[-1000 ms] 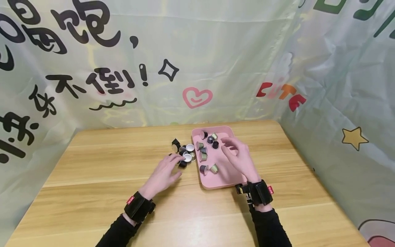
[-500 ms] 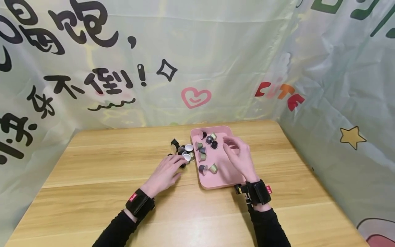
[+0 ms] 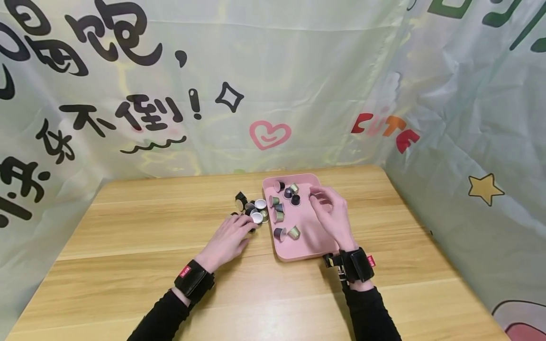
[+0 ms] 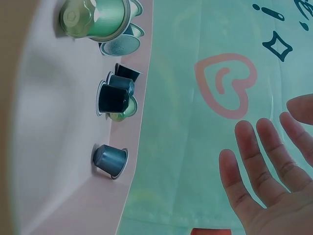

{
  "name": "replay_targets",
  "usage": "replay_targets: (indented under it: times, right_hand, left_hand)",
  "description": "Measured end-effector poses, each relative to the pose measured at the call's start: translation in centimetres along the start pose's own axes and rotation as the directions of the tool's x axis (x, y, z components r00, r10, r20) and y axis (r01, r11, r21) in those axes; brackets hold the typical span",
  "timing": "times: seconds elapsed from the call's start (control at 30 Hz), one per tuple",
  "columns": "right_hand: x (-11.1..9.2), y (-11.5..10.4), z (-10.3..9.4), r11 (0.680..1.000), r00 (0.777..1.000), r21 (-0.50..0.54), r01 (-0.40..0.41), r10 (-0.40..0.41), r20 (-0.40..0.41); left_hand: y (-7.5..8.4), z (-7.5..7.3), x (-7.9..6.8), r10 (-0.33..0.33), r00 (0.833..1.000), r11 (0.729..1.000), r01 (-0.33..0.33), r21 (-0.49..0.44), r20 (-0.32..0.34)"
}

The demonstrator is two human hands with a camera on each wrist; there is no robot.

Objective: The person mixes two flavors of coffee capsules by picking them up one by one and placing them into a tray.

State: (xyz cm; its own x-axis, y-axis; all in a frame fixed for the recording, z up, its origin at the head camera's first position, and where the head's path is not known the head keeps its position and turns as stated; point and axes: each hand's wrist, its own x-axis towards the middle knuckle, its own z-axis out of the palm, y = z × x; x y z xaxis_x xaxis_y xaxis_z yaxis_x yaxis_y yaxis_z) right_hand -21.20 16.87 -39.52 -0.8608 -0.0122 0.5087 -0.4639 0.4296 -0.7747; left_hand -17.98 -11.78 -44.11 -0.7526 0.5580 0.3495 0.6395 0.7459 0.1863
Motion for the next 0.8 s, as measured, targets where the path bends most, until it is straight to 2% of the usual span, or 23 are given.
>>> replay_targets:
  times: [0.33,0.67,0.8]
  right_hand:
    - [0.00,0.67,-0.08,1.000,1.000,0.007,0.017,-0.017,0.006]
    - [0.12,0.76,-0.16,1.000,1.000,0.004,0.007,-0.007,0.018]
    - [0.08,0.66,-0.11,1.000,1.000,-0.004,0.001,-0.001,0.020]
  left_hand:
    - [-0.12,0.16,0.00,0.009,0.999,0.999,-0.011,0.052,0.031]
    - [-0.13,0.18,0.20,-0.021,0.999,1.000,0.022,-0.008,0.037]
    - [-0.26,0.34,0.24,-0.016,1.000,1.000,0.016,-0.005,0.026]
